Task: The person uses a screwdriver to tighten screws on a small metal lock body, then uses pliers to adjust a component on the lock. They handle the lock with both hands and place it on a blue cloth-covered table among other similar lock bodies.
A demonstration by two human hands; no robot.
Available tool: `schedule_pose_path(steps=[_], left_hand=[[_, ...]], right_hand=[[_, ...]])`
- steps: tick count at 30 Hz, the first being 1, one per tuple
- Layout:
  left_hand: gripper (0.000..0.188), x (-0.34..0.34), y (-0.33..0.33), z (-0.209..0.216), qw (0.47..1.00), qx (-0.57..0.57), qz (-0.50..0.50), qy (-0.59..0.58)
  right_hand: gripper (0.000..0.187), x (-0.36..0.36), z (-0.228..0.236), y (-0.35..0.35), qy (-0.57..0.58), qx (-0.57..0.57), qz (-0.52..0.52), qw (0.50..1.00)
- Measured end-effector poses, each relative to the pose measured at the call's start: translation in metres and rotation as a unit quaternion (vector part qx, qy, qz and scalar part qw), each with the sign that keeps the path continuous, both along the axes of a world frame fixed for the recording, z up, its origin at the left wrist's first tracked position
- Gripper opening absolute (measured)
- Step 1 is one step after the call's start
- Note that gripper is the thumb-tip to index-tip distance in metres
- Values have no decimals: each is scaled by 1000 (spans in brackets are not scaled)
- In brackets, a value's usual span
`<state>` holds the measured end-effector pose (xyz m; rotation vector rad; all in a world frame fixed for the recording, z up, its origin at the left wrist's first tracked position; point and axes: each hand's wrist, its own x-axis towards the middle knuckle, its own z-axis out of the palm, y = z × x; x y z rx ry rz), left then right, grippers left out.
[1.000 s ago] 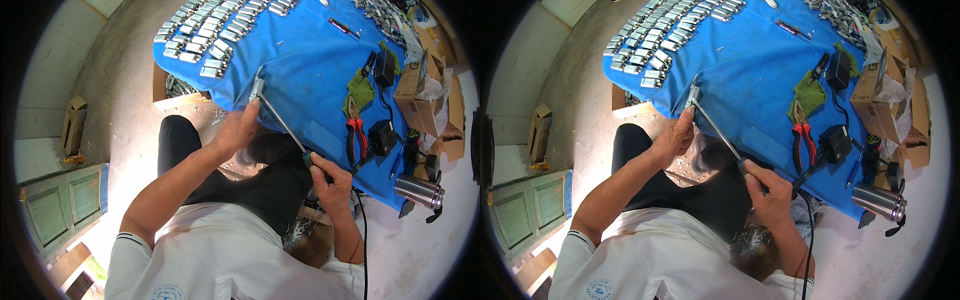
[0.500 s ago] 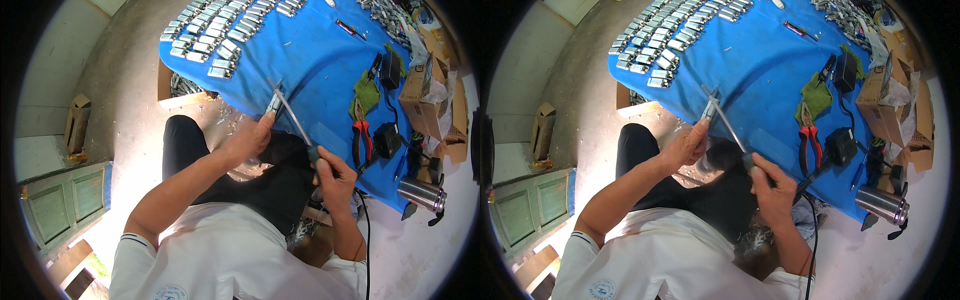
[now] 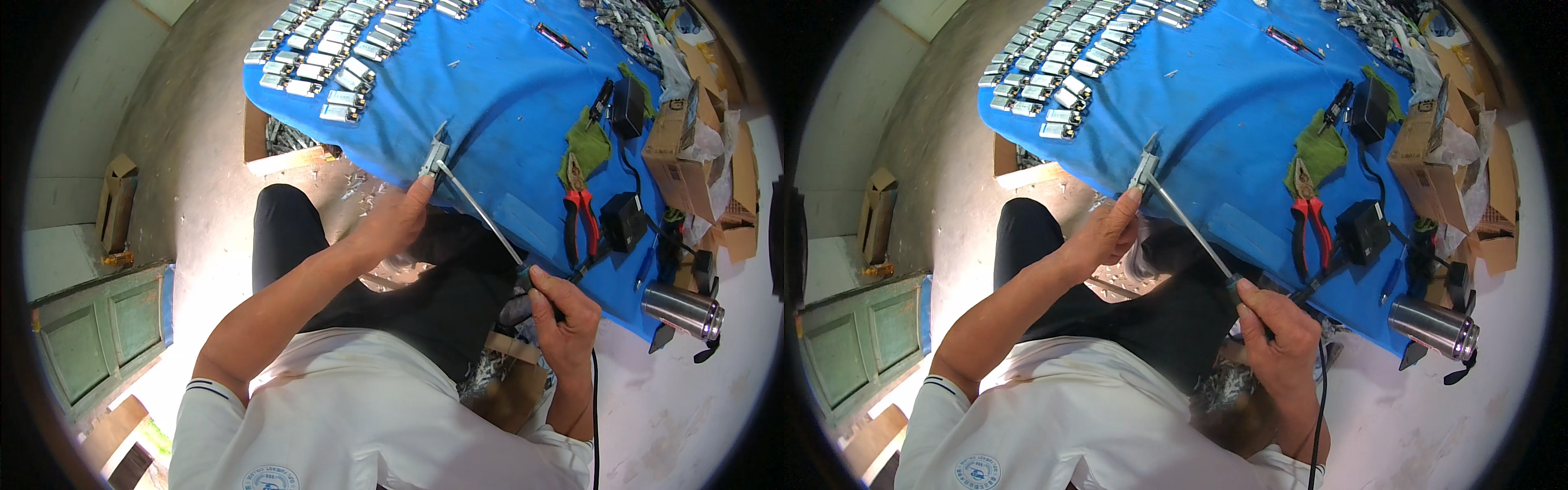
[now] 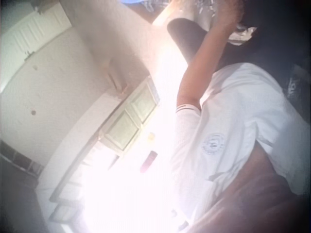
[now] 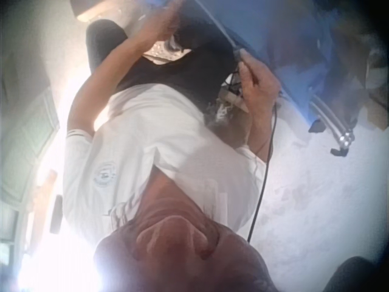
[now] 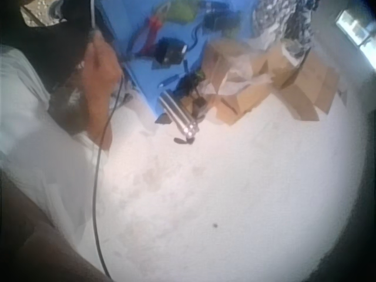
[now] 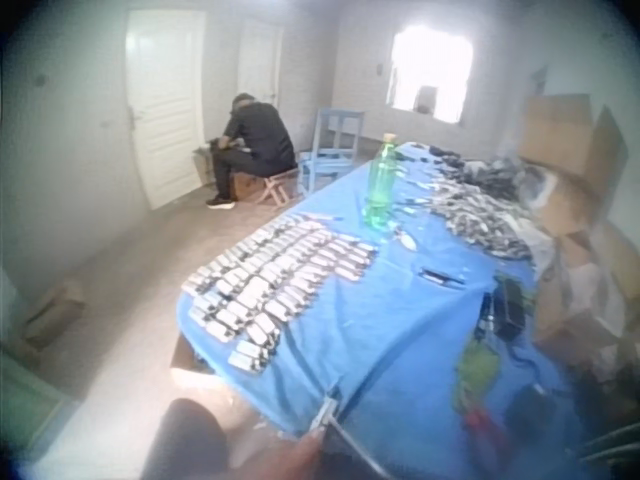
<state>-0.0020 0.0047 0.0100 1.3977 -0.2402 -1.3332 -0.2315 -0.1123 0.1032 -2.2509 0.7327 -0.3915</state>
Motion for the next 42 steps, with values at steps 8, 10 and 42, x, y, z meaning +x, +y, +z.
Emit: schedule_pose_path(steps=[8, 10, 42], left_hand=[[63, -1, -1, -16, 999, -3, 0, -50], [63, -1, -3, -12, 999, 8, 6, -52], [58, 2, -7, -12, 998, 46, 1, -33]], right_hand=[[26, 10, -1, -2, -11, 5, 20, 1000], [25, 11, -6, -5, -15, 15, 10, 1000], [46, -3, -52, -4, -70, 650, -57, 755]])
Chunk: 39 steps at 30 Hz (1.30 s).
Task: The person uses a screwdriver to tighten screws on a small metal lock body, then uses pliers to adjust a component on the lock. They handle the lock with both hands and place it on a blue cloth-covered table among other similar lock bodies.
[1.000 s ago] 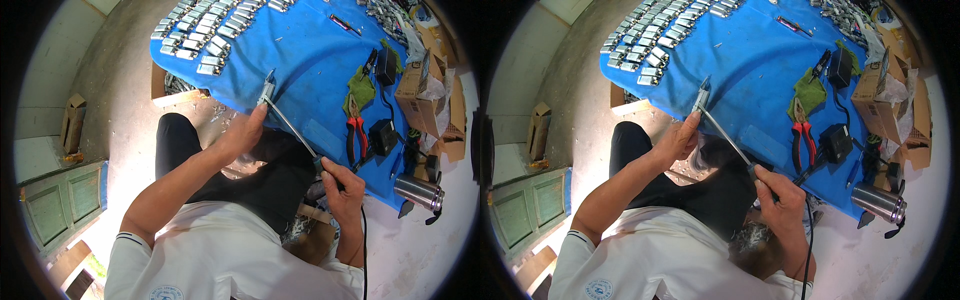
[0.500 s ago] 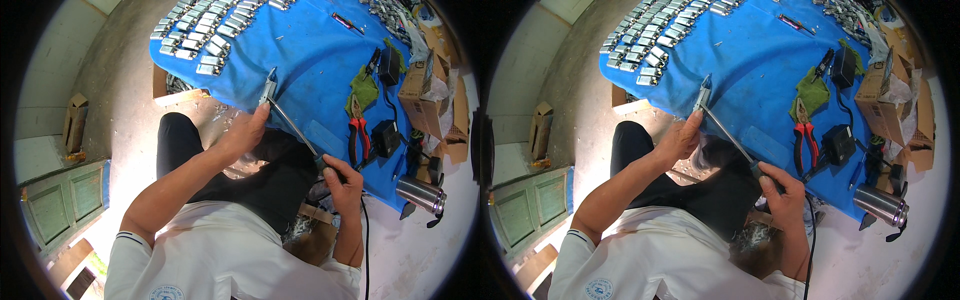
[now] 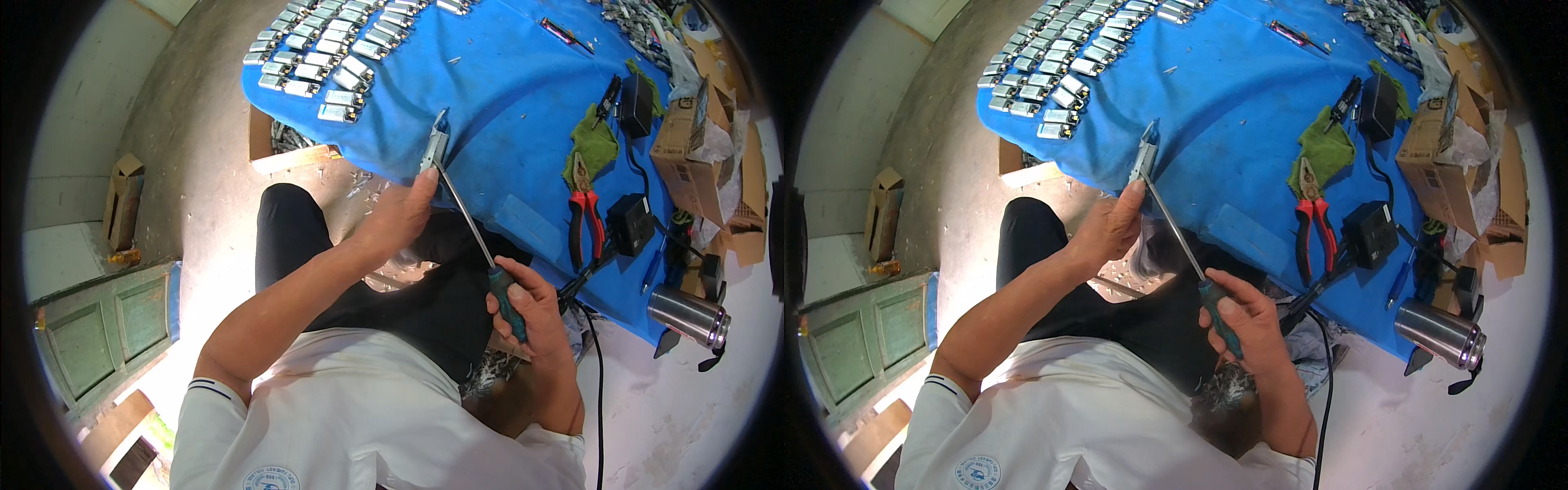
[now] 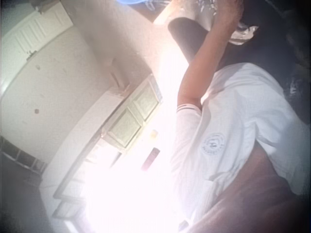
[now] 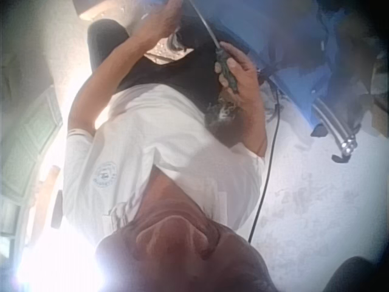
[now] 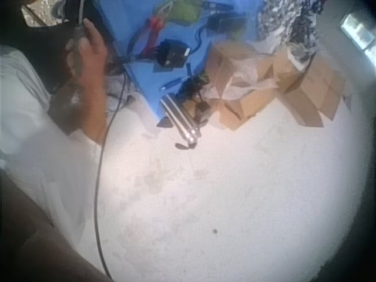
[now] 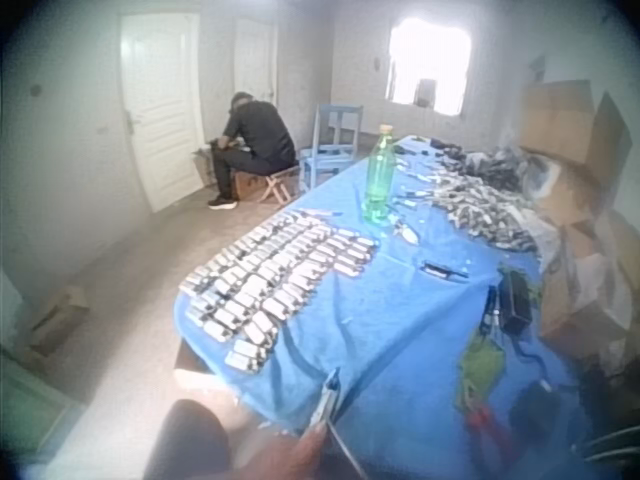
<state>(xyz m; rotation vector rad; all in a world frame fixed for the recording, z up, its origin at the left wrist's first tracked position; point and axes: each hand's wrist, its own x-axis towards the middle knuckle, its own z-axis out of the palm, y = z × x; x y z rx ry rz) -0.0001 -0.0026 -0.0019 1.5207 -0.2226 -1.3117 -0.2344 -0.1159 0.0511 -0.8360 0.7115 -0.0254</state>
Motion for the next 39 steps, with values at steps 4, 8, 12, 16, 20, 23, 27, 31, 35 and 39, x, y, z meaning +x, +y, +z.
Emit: schedule_pose_path(steps=[4, 8, 12, 16, 20, 23, 27, 31, 35, 39], left_hand=[[61, -9, -6, 13, 999, -13, 44, 2], [66, -8, -6, 17, 999, -24, 43, -16], [67, -8, -4, 17, 999, -13, 34, -15], [67, -9, 3, 14, 1000, -9, 7, 6], [65, 0, 14, 12, 977, -23, -10, 211], [64, 7, 26, 13, 947, -97, -23, 305], [63, 0, 39, 13, 911, -131, -23, 390], [62, -8, 46, 3, 871, -181, 0, 457], [62, -18, 47, 11, 848, -206, -18, 488], [63, -29, 62, 12, 855, -195, -46, 477]], right_hand=[[41, 5, 8, 13, 63, -213, 46, 974], [37, 10, 1, 19, 29, -543, 90, 834], [38, 6, 4, 17, 43, -498, 95, 861], [44, -1, 13, 17, 62, -209, 0, 976], [49, 5, 7, 32, -6, -143, -161, 977], [47, 16, 1, 42, -15, -149, -186, 971], [36, 34, -12, 50, -20, -154, -187, 970], [34, 76, -20, 53, -13, -216, -199, 956], [42, 103, -33, 59, -48, -234, -183, 954], [45, 111, -50, 65, -116, -172, -177, 962]])
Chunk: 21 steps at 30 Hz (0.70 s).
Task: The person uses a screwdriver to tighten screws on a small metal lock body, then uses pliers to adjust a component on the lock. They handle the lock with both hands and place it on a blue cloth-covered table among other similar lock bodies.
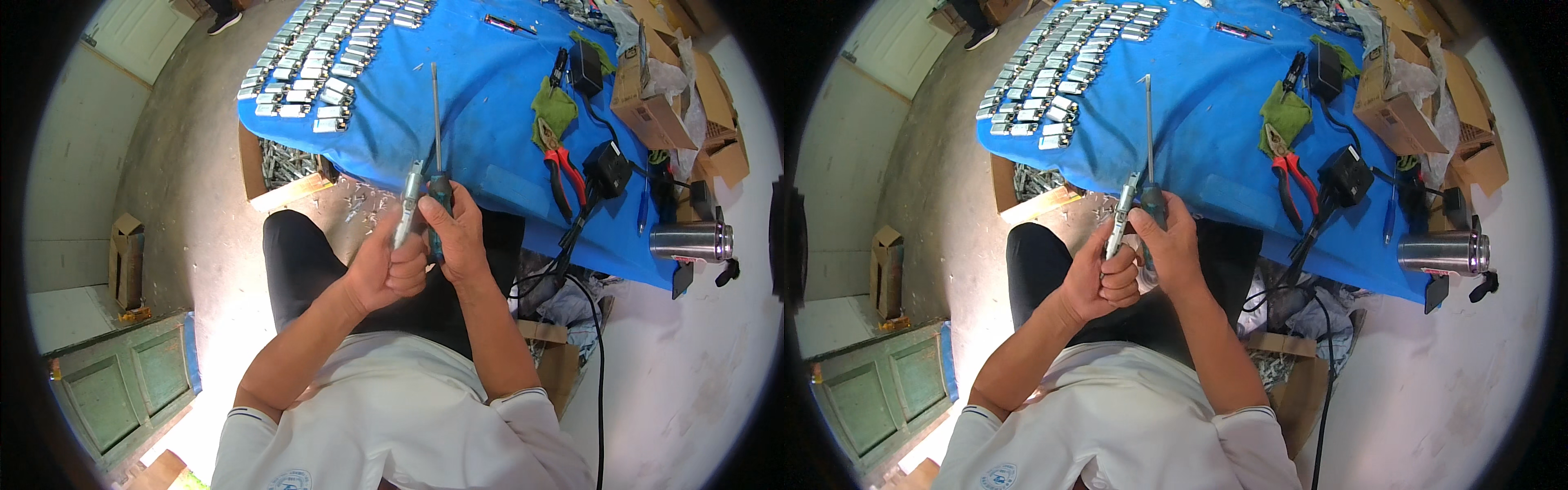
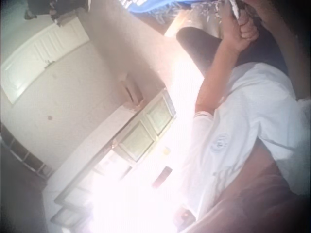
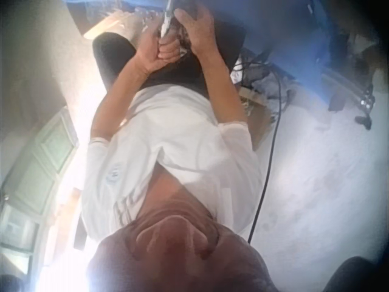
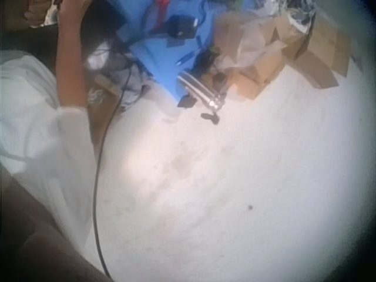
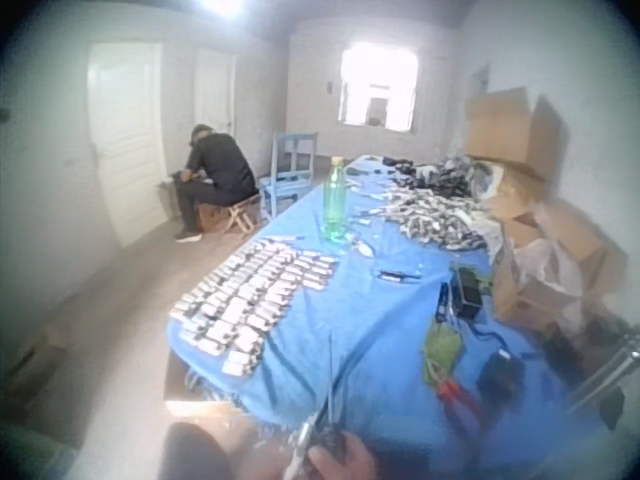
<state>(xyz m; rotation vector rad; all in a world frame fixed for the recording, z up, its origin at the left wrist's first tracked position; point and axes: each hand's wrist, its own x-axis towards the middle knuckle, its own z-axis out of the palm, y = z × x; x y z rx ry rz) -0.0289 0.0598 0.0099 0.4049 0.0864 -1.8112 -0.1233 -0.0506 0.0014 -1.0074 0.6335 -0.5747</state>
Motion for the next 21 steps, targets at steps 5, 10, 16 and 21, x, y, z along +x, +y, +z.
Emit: schedule_pose_path(steps=[5, 10, 16, 21], left_hand=[[64, -15, 20, -4, 999, -21, -20, -23], [65, -21, 39, -4, 996, 30, 4, -85], [65, -30, 59, 9, 984, 51, 10, -169], [62, -39, 74, 14, 991, 34, 22, -130]], right_hand=[[50, -9, -1, 18, 4, -67, -2, 998], [52, -25, 19, 40, 47, -113, 0, 992], [49, -34, 31, 68, 51, -202, -20, 978], [44, -48, 38, 71, 0, -64, 9, 998]])
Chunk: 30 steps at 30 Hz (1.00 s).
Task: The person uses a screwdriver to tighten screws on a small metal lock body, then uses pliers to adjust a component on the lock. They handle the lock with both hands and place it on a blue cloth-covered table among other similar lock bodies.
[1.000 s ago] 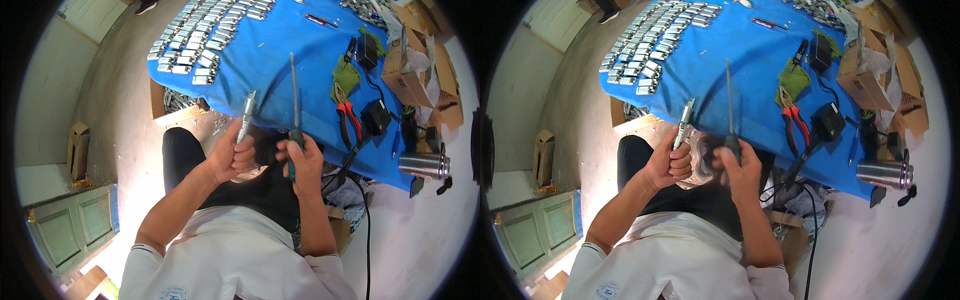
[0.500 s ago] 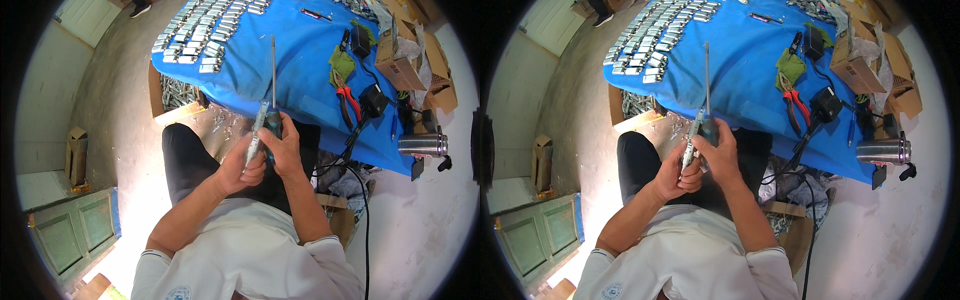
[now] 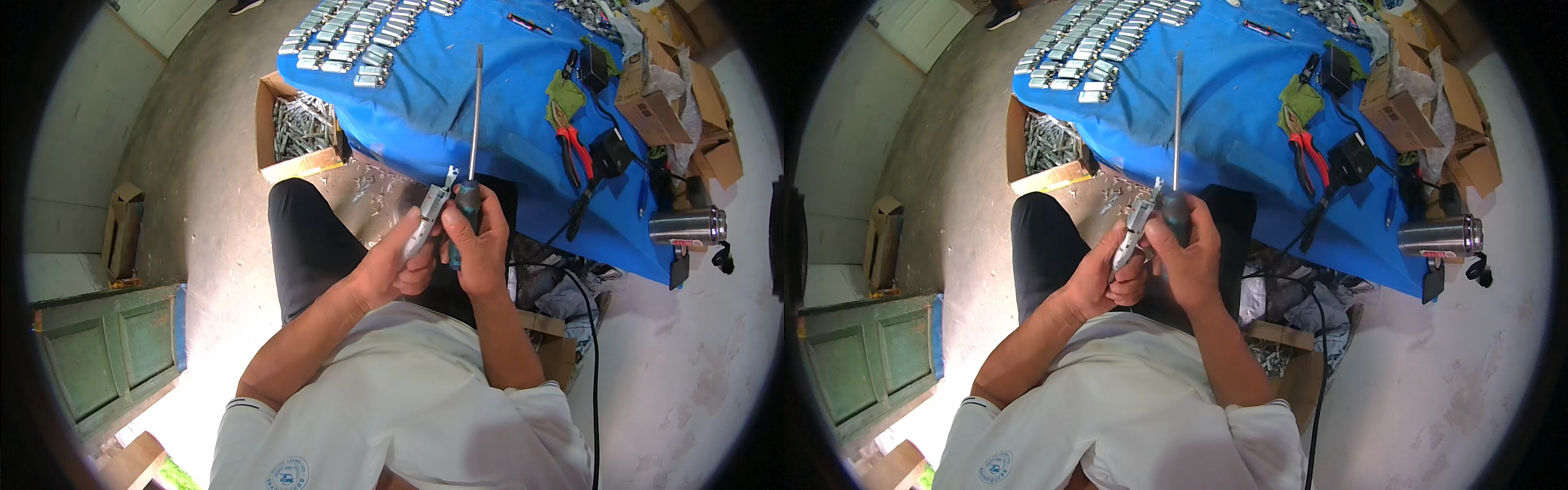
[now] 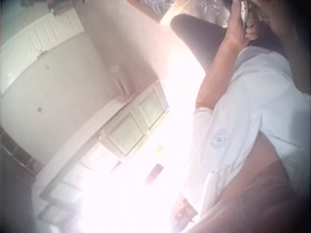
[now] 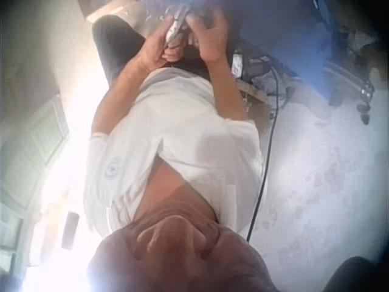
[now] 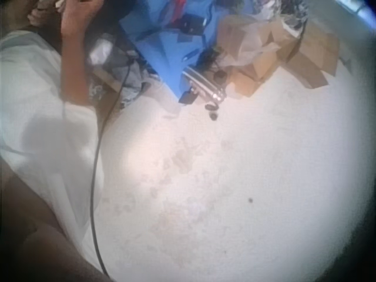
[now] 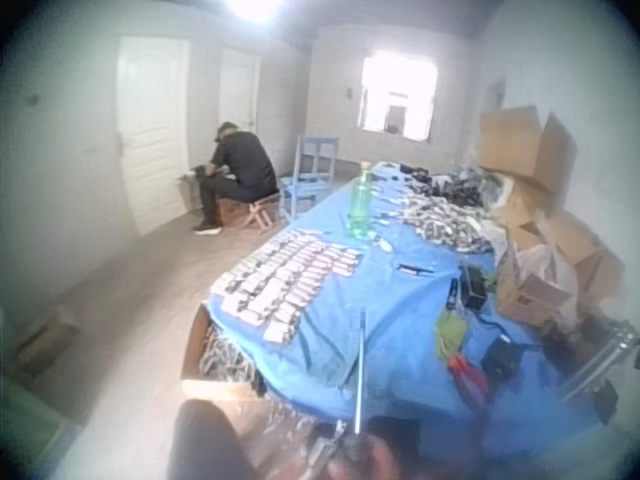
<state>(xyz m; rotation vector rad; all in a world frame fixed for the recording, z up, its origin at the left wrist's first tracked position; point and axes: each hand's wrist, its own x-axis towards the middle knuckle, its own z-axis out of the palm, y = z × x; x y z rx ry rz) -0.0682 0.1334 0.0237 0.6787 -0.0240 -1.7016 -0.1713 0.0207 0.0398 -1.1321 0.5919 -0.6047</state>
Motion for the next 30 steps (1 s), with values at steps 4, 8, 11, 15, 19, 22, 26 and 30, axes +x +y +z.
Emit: schedule_pose_path(steps=[4, 8, 11, 15, 19, 22, 26, 30], left_hand=[[63, -10, 6, -3, 996, -68, -30, 48], [62, -16, 11, -10, 992, -83, -35, 90], [64, -20, 9, -5, 991, -54, -48, 109], [64, -22, 6, -2, 995, -12, -53, 81], [62, -19, 0, -2, 998, 9, -34, 48], [60, -18, -4, -3, 999, 25, -18, 37], [59, -20, -10, -2, 999, 31, 5, 25], [60, -20, -17, 5, 998, 54, 18, 16]], right_hand=[[41, -4, 5, 0, -17, 24, -21, 999], [39, -7, 3, 4, -12, 45, -46, 998], [40, -11, -2, 3, -6, 32, -44, 999], [42, -13, -6, -1, -5, 24, -35, 999], [41, -12, -5, -3, 6, 24, -45, 999], [40, -9, -7, -6, 23, 14, -33, 999], [41, -6, -12, -8, 24, 18, -1, 1000], [45, -2, -21, -17, 23, 1, -5, 1000]])
